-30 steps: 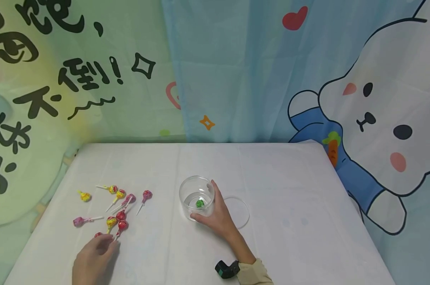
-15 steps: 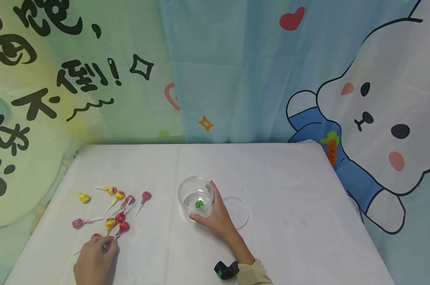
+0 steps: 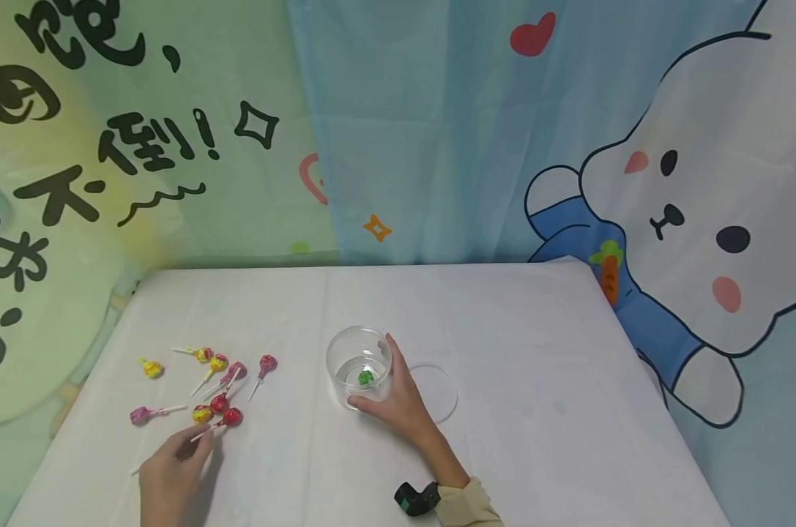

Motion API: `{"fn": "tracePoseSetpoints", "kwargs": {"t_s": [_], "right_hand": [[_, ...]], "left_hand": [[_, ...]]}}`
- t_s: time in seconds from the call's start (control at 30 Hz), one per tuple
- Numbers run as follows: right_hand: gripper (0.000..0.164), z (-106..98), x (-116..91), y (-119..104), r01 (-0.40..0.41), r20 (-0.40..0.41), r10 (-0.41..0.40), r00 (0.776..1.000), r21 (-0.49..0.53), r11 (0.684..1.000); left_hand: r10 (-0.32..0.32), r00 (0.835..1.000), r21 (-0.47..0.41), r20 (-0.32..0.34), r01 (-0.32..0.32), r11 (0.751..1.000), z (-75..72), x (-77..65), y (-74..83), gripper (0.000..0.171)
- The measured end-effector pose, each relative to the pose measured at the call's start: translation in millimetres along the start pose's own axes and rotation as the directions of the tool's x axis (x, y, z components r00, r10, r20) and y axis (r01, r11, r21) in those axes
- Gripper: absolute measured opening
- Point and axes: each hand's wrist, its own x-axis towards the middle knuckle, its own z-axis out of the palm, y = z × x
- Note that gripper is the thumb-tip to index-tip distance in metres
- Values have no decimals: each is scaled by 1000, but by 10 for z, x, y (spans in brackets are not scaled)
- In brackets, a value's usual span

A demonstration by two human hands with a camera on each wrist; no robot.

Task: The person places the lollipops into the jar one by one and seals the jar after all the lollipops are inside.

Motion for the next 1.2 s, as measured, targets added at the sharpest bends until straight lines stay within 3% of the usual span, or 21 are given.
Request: {"fn": "tracePoseSetpoints", "kwargs": {"t_s": [0.47, 0.63, 0.8, 0.9, 1.0, 1.1, 1.2], "right_hand": [[113, 7, -9, 7, 13, 0, -13, 1000, -10, 1000], [113, 7, -10, -2, 6, 0, -6, 1000, -5, 1000], [113, 5, -9, -17, 0, -5, -1, 1000, -15, 1000], [113, 4, -7, -23, 3, -6, -3, 1000, -23, 1000], [114, 5, -10, -22, 0, -4, 0, 1000, -22, 1000], [114, 4, -11, -18, 1, -5, -1, 1000, -15, 1000], [113, 10, -7, -13, -1, -7, 1, 1000, -11, 1000]], "left_hand": [[59, 997, -207, -52, -68, 976, -15, 102, 37, 11], [85, 995, -251, -46, -94, 963, 188, 199, -128, 12], [135, 989, -357, -58, -147, 922, 407, 310, -295, 16], [130, 991, -406, -31, -131, 905, 371, 310, -172, 18], [85, 995, -517, 58, -43, 855, 194, 258, 119, 18], [68, 987, -577, 148, 30, 816, 34, 214, 418, 19], [84, 977, -586, 197, 49, 809, 8, 212, 586, 21]]}}
